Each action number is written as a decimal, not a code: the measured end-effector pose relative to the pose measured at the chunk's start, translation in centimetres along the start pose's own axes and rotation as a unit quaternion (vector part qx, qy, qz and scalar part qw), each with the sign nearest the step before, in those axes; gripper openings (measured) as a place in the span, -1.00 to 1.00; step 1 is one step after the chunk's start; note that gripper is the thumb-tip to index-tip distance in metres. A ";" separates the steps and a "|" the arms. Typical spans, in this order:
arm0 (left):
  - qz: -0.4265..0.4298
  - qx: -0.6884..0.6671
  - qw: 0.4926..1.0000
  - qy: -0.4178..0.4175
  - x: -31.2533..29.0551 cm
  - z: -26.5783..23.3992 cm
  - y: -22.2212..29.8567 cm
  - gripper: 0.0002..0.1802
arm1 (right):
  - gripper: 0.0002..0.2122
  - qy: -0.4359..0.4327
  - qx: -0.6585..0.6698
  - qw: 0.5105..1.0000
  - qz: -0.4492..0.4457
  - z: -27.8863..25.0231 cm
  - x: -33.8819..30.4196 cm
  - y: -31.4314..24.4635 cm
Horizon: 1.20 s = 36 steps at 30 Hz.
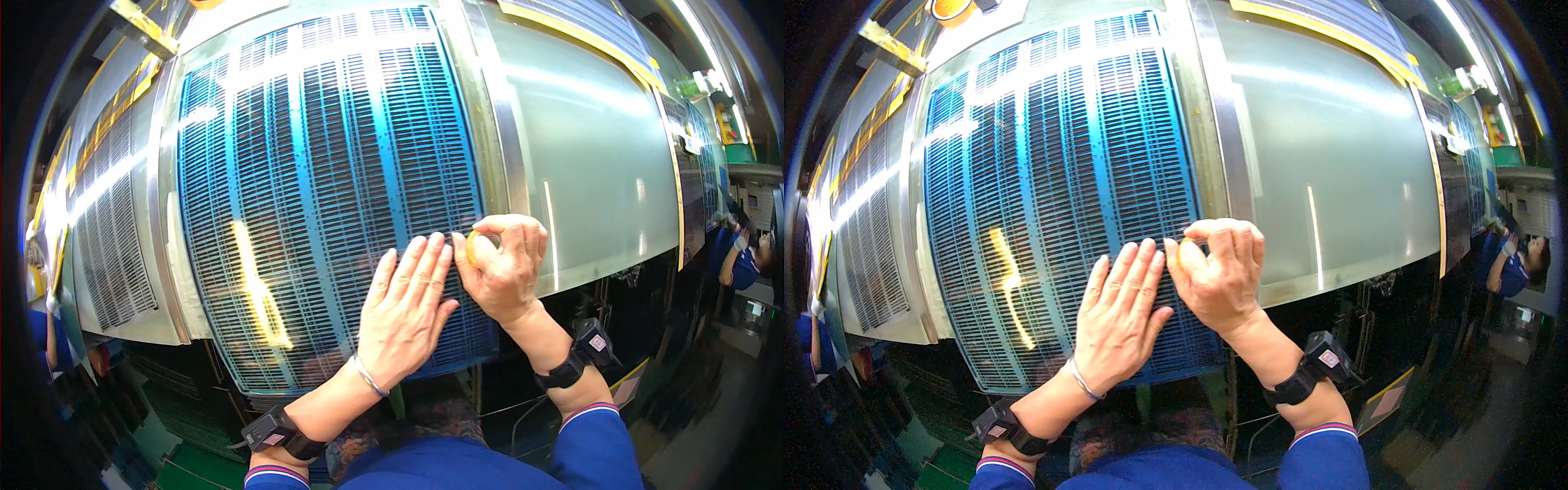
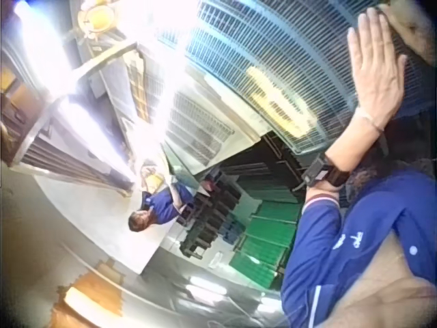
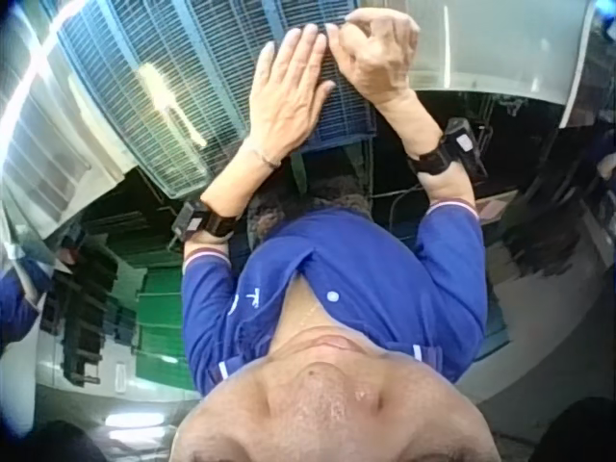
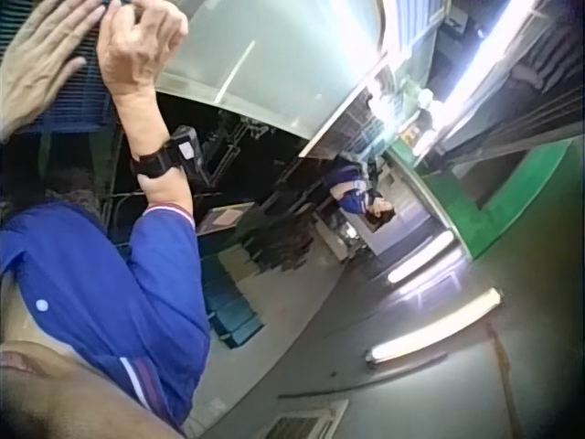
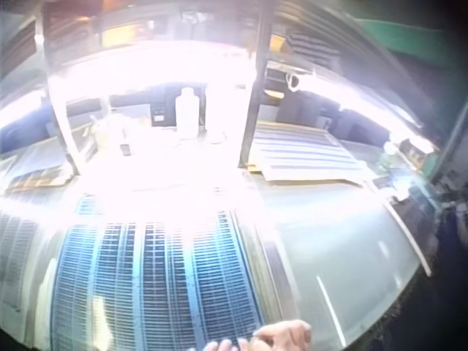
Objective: Inspecting gridded blue components, wiping them with a cloth, and applying yellow tape to the edges.
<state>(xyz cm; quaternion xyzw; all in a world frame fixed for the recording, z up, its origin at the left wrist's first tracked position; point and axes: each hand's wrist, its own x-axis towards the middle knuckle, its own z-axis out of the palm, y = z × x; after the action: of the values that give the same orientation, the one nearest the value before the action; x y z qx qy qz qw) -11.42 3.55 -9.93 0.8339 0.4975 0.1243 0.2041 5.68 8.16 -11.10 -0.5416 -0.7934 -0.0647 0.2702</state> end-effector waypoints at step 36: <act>-0.357 -0.529 0.765 -0.082 8.5 -2.6 -1.6 -0.83 | -0.93 -0.054 0.231 0.954 -0.184 -0.5 0.9 5.0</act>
<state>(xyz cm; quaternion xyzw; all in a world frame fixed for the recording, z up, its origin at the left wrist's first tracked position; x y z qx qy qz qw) -9.68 12.28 -8.32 0.3626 0.5960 0.2168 0.6829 10.14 10.71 -11.17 -0.3113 -0.8861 0.1016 0.3279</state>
